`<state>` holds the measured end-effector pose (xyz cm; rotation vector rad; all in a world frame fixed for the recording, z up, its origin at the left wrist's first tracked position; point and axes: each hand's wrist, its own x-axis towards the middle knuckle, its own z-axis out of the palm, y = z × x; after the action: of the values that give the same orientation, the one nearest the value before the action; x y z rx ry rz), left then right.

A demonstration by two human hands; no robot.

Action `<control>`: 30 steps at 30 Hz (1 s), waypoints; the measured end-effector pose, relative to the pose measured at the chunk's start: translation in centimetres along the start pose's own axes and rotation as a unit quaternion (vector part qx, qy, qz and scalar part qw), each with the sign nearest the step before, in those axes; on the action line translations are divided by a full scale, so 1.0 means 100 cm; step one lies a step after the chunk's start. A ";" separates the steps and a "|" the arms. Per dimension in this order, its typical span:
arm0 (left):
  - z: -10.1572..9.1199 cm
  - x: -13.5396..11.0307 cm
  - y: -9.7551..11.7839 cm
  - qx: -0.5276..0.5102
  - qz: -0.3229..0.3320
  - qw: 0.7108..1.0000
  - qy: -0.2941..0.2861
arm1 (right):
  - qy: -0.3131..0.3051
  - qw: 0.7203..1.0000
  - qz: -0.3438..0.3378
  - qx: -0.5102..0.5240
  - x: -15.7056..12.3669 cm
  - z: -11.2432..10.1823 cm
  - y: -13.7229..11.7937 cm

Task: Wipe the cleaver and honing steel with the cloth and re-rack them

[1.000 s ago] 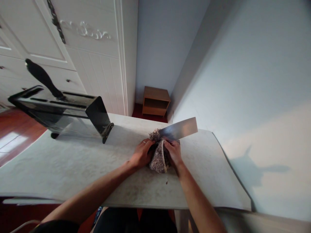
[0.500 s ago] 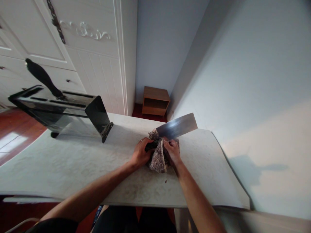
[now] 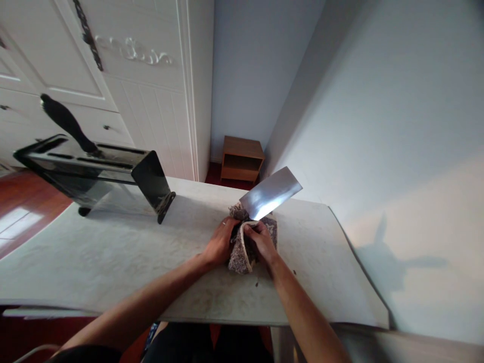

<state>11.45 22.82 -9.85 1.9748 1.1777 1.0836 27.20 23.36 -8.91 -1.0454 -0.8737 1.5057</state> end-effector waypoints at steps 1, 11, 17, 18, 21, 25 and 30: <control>0.000 0.000 0.001 -0.002 0.017 1.000 -0.009 | 0.012 1.000 -0.001 0.018 -0.001 0.001 0.000; -0.008 0.006 0.011 -0.059 0.083 0.995 -0.020 | 0.154 0.983 -0.088 0.055 -0.007 0.010 -0.016; -0.011 0.010 0.007 -0.082 0.016 0.996 0.031 | 0.166 0.972 -0.131 0.106 -0.004 0.001 -0.027; -0.010 0.011 0.007 -0.081 0.013 0.996 0.031 | 0.157 0.974 -0.121 0.109 -0.003 0.000 -0.028; -0.007 0.013 0.007 -0.075 0.007 0.997 0.014 | 0.149 0.979 -0.087 0.105 -0.004 0.001 -0.027; -0.007 0.014 0.009 -0.083 0.027 0.996 0.003 | 0.155 0.981 -0.079 0.090 -0.006 0.003 -0.026; -0.012 0.011 0.011 -0.082 0.100 0.991 -0.026 | 0.173 0.979 -0.092 0.052 -0.007 0.006 -0.028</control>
<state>11.19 23.44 -7.96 2.0106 0.8493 1.1807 27.61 23.15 -6.02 -1.0785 -0.6204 1.1573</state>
